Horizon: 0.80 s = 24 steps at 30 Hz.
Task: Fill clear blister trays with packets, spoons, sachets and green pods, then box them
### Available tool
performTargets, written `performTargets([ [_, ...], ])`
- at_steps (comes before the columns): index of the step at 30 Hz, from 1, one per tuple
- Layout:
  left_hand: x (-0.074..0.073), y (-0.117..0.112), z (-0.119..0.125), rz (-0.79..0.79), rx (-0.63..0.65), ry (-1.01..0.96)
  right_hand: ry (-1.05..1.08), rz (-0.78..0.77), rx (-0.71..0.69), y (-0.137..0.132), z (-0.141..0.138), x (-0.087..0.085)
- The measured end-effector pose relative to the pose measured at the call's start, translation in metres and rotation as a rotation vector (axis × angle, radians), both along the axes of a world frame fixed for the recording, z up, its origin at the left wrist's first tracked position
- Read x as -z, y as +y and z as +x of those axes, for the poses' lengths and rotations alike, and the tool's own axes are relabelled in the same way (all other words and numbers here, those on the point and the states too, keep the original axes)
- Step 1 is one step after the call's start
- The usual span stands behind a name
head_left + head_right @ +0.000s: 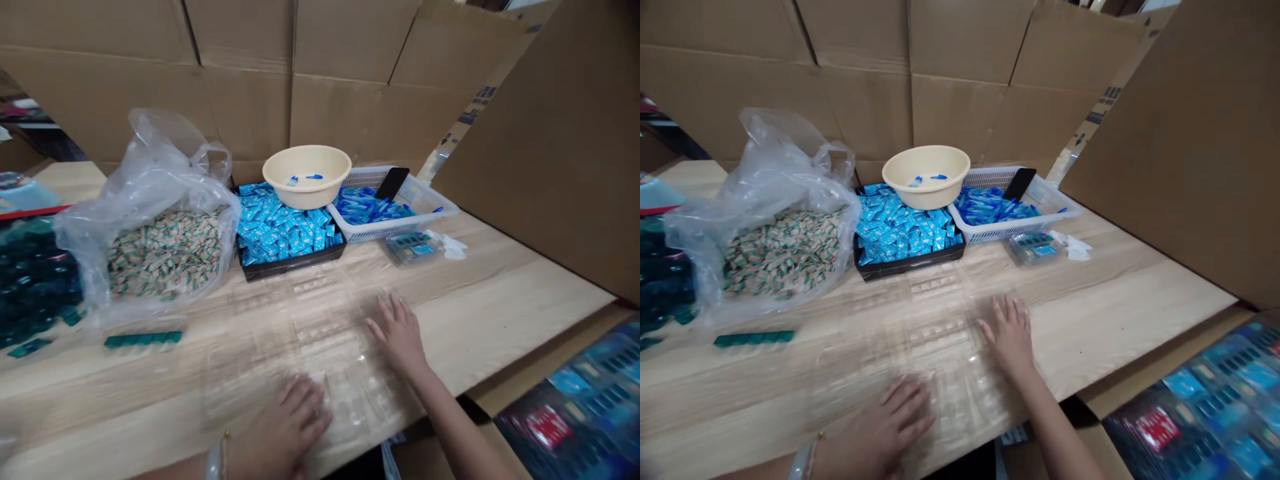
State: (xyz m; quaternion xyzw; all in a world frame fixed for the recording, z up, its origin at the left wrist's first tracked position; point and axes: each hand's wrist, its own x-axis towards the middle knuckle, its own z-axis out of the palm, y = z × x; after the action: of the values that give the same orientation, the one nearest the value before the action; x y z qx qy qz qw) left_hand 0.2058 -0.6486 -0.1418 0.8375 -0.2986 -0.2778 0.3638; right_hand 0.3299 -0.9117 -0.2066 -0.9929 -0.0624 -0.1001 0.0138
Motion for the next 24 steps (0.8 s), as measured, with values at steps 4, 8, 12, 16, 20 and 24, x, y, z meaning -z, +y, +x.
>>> performTargets([
  [4, -0.001, 0.006, -0.001, -0.079, -0.036, 0.048, -0.02, 0.033, -0.139, 0.014, 0.05, -0.018],
  [8, -0.019, 0.017, 0.067, -0.071, -0.232, -0.283, -0.088, 0.175, -0.338, 0.061, 0.098, -0.055],
  [12, -0.042, 0.024, 0.193, 0.376, -0.876, -0.599, 0.085, 0.078, -0.328, 0.123, 0.153, -0.09],
  [16, -0.028, 0.011, 0.266, 0.616, -0.889, -0.509, 0.358, -0.061, -0.342, 0.159, 0.192, -0.1],
  [20, -0.016, 0.019, 0.272, 0.343, -0.743, -0.55, 0.312, 0.037, -0.44, 0.138, 0.196, -0.11],
  [24, -0.035, 0.042, 0.257, -0.393, -1.089, -0.218, -0.028, 0.5, -0.307, 0.055, 0.191, -0.125],
])
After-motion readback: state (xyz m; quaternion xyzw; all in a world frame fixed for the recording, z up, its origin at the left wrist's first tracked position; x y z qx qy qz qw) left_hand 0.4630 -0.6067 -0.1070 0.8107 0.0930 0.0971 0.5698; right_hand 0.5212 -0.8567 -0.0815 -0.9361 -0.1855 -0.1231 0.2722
